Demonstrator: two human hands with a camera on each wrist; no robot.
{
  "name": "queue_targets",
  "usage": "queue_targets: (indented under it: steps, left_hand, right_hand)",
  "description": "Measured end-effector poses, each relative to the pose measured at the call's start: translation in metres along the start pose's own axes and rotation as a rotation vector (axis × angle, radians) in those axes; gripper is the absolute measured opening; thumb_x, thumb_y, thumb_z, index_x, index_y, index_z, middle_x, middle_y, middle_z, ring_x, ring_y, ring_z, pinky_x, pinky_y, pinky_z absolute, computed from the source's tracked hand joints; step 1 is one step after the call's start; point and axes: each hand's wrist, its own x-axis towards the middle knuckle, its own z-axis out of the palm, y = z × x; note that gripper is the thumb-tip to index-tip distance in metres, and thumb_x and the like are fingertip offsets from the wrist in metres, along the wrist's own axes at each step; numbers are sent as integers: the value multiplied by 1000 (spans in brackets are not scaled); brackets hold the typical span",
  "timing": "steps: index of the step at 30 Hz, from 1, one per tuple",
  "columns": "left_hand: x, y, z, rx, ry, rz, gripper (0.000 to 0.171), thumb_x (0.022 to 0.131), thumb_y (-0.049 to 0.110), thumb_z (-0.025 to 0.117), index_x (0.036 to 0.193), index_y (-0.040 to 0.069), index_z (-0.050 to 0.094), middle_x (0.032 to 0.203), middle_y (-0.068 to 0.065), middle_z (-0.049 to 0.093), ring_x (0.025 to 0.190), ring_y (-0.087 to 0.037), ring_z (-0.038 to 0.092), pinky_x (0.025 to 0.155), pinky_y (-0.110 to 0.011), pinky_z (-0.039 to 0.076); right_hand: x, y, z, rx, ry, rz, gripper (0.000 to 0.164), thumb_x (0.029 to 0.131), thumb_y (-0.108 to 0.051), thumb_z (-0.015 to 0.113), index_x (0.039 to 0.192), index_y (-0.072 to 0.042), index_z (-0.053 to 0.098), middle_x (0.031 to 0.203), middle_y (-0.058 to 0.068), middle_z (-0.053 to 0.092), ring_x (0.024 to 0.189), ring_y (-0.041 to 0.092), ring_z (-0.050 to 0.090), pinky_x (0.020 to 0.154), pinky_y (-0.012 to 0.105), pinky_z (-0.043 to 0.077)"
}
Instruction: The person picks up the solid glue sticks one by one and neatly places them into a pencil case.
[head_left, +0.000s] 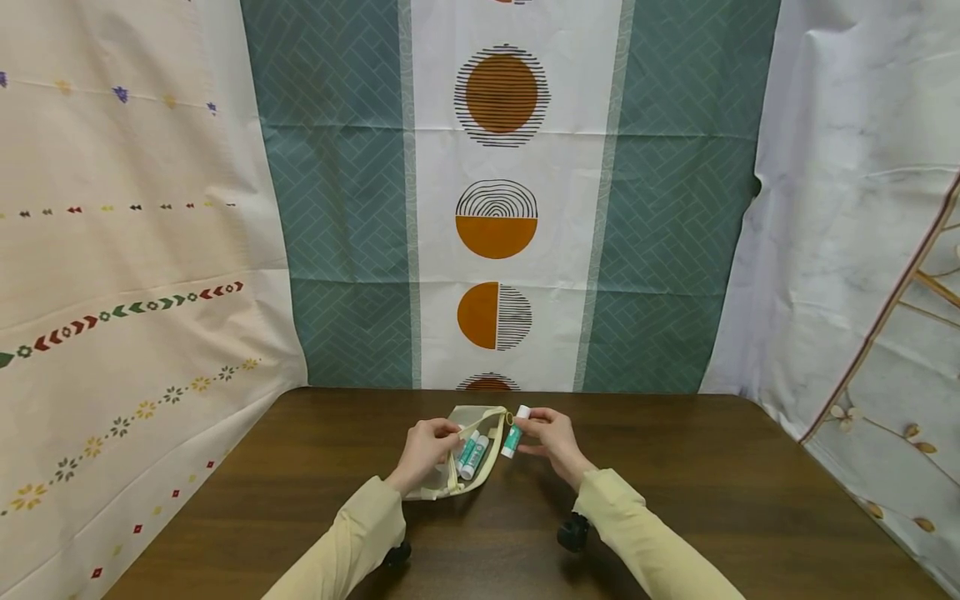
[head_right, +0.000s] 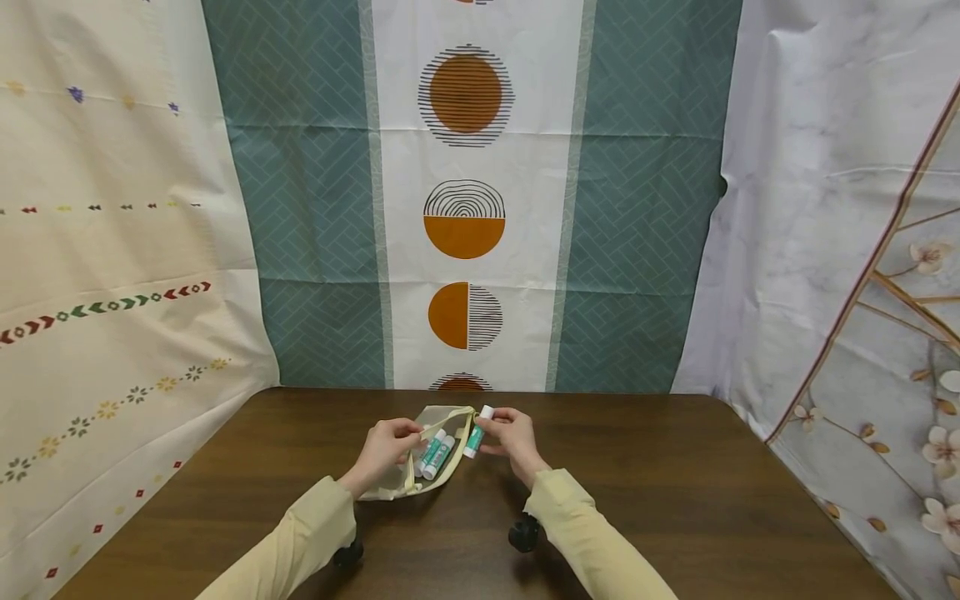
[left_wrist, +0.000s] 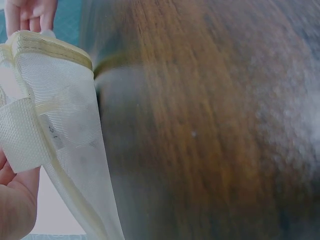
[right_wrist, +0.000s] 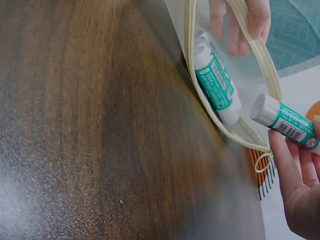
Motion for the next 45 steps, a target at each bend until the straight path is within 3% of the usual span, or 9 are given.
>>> queue_targets:
  steps: [23,37,45]
  left_hand:
    - [0,0,-2,-9,-12,-3,11,83,8,62,89,1,67,78,-3,63,66,-16,55,51,-29,48]
    - [0,1,-2,-2,-8,9,13,83,8,62,91,-1,67,78,-3,63,66,-15,55,51,-29,48]
    - [0,1,-2,6,-6,4,13,83,8,62,91,-1,67,80,-4,63,67,-15,54,51,-29,48]
  right_hand:
    - [0,10,18,-26,-14,22,30,84,-2,61,107,12,47,88,15,59,79,27,59,64,42,50]
    - [-4,15,27,-80,-4,78,38,83,-1,63,111,16,44,94,21,54,78,28,60,63,41,50]
    - [-4,18,34,-98,11,123,34,82,0,64,106,14,45,93,21,54,77,28,60,64,42,50]
